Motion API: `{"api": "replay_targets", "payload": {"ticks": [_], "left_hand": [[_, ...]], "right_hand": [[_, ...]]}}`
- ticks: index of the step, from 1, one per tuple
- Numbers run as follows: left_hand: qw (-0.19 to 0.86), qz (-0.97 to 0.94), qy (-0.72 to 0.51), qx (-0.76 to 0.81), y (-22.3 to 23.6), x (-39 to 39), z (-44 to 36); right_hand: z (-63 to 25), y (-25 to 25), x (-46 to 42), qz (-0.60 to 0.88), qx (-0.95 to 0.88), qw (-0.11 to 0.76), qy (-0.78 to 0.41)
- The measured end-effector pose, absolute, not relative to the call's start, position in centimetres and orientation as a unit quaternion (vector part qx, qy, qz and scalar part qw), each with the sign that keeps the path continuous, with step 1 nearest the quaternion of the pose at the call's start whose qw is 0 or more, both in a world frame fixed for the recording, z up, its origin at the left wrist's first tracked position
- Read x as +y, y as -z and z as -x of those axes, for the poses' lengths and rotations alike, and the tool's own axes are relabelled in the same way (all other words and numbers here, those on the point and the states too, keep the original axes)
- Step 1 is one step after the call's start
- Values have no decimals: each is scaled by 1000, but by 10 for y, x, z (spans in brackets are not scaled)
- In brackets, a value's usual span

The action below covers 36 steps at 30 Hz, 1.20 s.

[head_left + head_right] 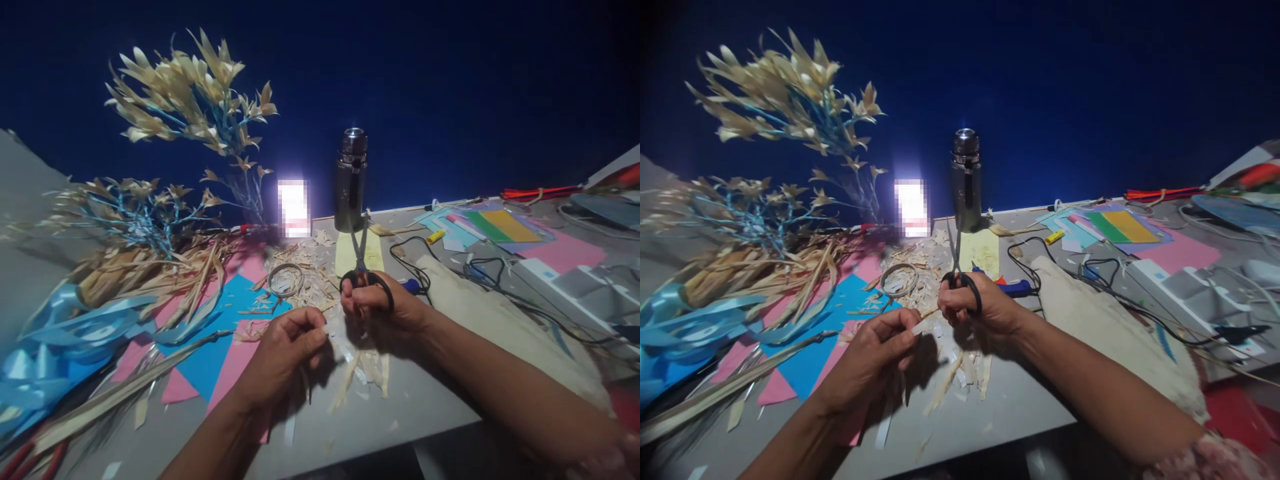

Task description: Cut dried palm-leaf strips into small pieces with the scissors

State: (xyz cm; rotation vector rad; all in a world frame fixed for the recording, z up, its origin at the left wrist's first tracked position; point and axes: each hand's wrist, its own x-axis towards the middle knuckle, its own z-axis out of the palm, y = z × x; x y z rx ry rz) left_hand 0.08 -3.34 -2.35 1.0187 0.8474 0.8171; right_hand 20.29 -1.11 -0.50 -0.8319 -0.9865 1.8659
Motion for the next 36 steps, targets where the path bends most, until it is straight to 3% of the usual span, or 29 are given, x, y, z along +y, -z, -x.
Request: {"api": "replay_targets", "payload": {"ticks": [4,8,27,36], "left_hand": [[687,-479,-369,403,23,-33,-2],[697,-461,-365,410,22,-33,-3],[746,-418,-428,293,19,-39,-8],[735,-434,-400,335,24,-35,-2]], "right_hand": [[-201,7,-14,376,-492,383,-685],[-199,9,-18,394,-520,399,-645],[-194,8,-20,338,-371,441,-744],[-194,8,-22,384,-414,440,-698]]}}
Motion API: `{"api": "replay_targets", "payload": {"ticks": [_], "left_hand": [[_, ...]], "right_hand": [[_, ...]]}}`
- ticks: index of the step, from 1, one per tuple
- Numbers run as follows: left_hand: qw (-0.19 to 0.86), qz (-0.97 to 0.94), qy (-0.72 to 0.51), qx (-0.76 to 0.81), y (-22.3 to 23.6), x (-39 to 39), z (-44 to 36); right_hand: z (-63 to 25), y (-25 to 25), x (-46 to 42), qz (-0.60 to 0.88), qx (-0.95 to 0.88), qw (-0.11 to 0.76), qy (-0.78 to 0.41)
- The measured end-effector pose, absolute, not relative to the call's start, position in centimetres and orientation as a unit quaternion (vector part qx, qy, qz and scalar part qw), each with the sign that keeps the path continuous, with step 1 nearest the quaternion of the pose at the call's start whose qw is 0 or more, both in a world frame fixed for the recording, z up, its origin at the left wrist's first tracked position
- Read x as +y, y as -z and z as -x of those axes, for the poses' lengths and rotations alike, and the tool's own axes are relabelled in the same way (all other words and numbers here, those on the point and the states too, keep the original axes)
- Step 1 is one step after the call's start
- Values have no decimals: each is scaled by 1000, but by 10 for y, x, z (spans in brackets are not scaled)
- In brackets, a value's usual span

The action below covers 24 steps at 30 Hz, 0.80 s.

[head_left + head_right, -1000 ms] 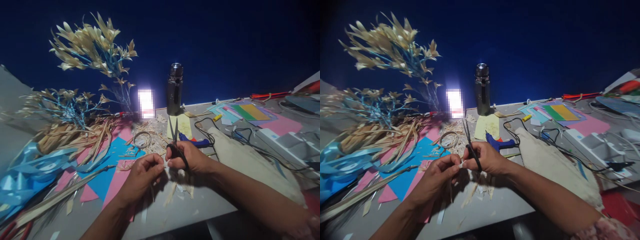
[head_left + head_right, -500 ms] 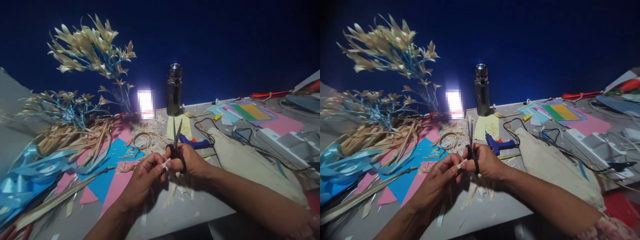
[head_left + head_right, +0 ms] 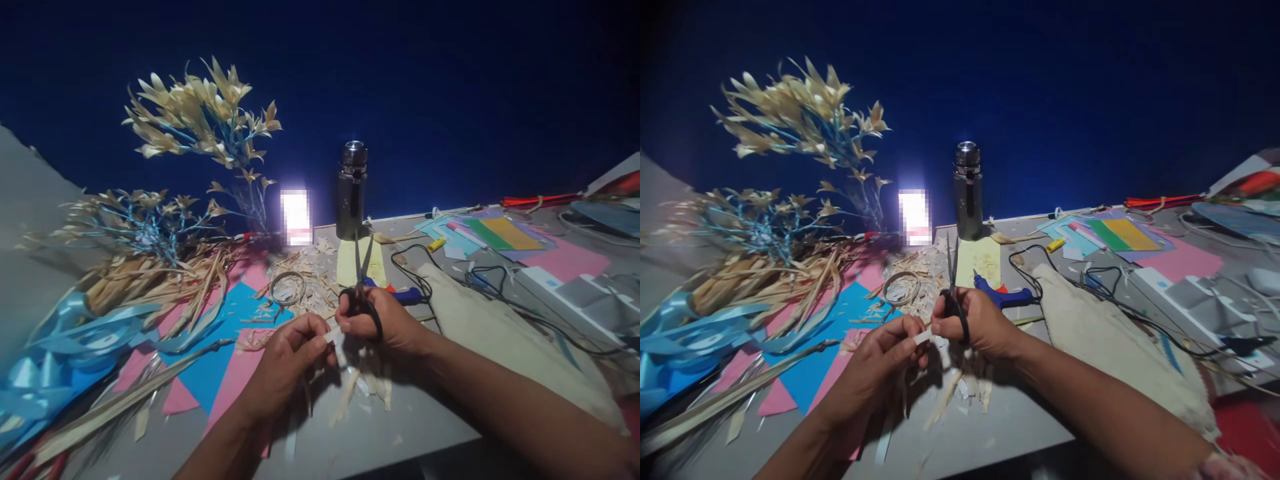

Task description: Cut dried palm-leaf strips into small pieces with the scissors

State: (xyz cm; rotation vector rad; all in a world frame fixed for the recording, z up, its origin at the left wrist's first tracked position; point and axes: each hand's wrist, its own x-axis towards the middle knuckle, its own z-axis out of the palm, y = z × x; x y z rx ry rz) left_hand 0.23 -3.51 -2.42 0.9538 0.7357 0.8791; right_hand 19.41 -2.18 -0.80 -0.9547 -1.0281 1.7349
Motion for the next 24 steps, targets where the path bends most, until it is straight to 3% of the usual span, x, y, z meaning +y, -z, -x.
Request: {"api": "replay_targets", "payload": {"ticks": [8,16,24], "left_hand": [[770,-330,-441,322,27,-33,-7],[734,-289,-528,315,8,-30,1],[722,-279,-543,324,12,-28,6]], "right_hand": [[-191,12,-22,394,-437,459,-666],[-199,17,-25,334,-560,212,-728],[-194,17,-27,385,-522,134,-749]]}}
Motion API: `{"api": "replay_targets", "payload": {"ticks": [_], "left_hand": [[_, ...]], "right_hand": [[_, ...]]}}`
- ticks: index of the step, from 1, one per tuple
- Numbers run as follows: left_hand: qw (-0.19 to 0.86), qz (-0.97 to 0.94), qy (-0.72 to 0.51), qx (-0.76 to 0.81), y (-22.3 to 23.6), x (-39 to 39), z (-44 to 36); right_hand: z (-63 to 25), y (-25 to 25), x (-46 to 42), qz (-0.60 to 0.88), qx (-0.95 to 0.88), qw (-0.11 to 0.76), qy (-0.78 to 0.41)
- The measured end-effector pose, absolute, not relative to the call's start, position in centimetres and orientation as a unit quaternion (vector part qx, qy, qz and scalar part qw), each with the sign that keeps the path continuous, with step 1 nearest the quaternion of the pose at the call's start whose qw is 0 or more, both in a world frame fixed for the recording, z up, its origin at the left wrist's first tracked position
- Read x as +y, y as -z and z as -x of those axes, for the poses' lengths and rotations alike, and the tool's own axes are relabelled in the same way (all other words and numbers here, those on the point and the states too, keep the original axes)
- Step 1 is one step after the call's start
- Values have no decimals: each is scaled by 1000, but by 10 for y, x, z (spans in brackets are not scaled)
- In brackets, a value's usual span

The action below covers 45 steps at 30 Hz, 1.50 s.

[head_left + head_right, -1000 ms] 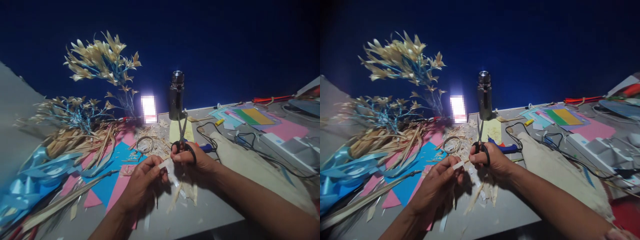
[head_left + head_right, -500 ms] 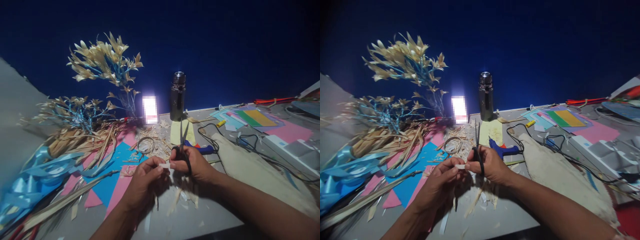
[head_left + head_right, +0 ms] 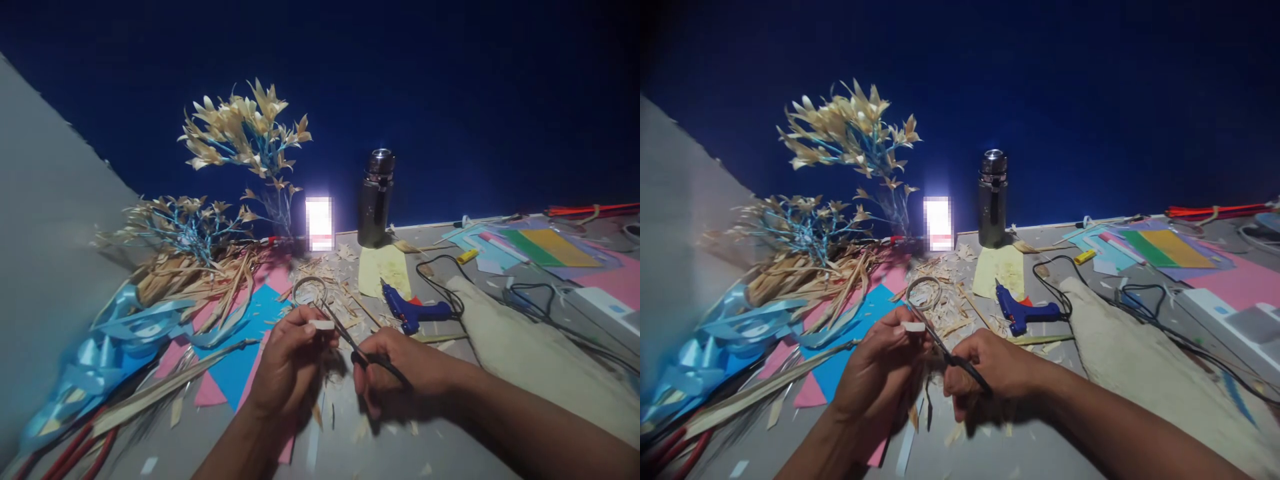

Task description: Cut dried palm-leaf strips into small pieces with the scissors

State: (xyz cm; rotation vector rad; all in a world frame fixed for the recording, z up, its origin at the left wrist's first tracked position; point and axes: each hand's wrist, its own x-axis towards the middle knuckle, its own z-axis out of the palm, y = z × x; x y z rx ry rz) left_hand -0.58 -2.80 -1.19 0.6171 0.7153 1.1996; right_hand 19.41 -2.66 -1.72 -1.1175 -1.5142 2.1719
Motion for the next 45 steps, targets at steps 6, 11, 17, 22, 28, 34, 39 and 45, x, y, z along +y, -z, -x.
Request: {"api": "replay_targets", "payload": {"ticks": [6,11,17,22,28,34,39,45], "left_hand": [[718,-282,-548,324,9,-29,5],[720,-284,-540,329,8,-28,6],[728,-283,-535,322,9,-27,8],[732,-282,-530,323,10,-28,9],[735,-287,-524,322,11,-26,12],[744,-295,-516,305,8,-26,13],[755,-311,-498,291,7,-26,15],[737,-270,-520,336,3,-29,11]], "right_hand": [[-193,12,-28,382,-537,156,-736],[-191,14,-29,398,-512,144,-747],[-193,14,-27,399,-523,140,-740],[-196,17,-27,393,-539,137,-732],[-195,16,-29,424,-539,114,-719],[-197,15,-27,428,-559,98,-703],[-201,19,-24,412,-567,87,-708],[-189,24,-28,390,-467,204,-767]]}}
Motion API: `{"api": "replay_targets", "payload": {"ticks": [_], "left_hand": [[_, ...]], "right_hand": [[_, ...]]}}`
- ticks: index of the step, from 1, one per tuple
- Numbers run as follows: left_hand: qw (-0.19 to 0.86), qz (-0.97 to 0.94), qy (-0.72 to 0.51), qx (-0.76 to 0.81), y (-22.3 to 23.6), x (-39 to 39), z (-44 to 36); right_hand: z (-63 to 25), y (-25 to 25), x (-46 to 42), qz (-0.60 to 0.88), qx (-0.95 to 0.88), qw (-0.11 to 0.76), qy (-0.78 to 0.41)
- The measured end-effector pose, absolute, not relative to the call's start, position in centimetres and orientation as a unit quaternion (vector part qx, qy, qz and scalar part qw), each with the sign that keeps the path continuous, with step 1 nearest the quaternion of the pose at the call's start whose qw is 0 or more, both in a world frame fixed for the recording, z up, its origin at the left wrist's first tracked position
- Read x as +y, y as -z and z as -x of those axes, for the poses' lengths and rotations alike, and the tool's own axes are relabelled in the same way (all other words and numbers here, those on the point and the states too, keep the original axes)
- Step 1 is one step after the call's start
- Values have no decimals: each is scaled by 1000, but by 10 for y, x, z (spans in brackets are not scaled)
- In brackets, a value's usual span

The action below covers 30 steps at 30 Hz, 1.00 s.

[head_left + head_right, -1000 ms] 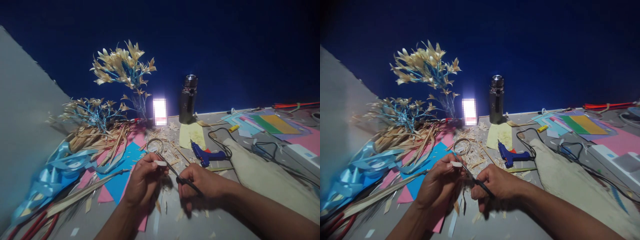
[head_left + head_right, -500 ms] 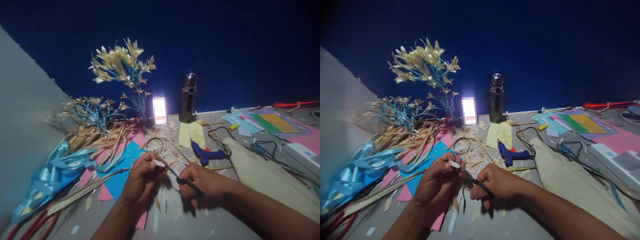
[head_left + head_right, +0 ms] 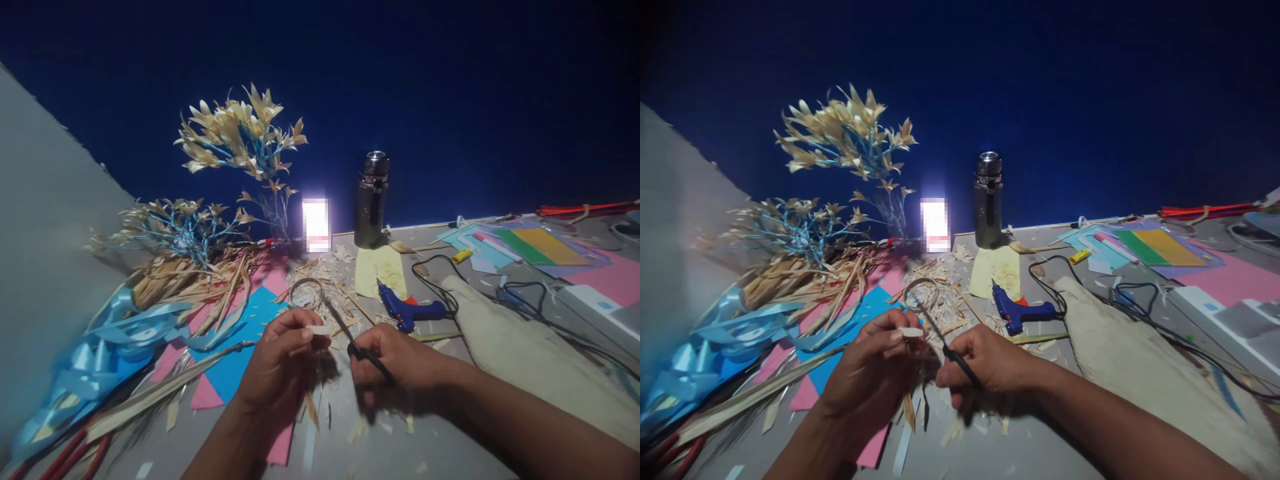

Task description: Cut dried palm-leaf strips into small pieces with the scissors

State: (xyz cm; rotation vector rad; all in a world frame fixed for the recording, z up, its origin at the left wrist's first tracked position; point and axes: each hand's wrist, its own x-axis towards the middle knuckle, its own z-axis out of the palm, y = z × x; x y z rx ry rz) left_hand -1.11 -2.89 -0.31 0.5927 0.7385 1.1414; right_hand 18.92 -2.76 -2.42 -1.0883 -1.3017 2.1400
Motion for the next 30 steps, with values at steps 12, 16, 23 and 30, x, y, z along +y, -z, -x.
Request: {"api": "replay_targets", "payload": {"ticks": [12,16,23,30], "left_hand": [[701,-345,-469,412,23,-35,-11],[693,-378,-451,416,22,-35,-7],[626,-490,-436,421,31,-31,-1],[662,-302,-534,430,29,-33,-11]], "right_hand": [[-183,14,-25,381,-373,479,-697],[-185,12,-27,400,-381,460,-695],[-188,10,-25,408,-404,451,-683],[-175,27,-31,368,-418,408,-724]]}}
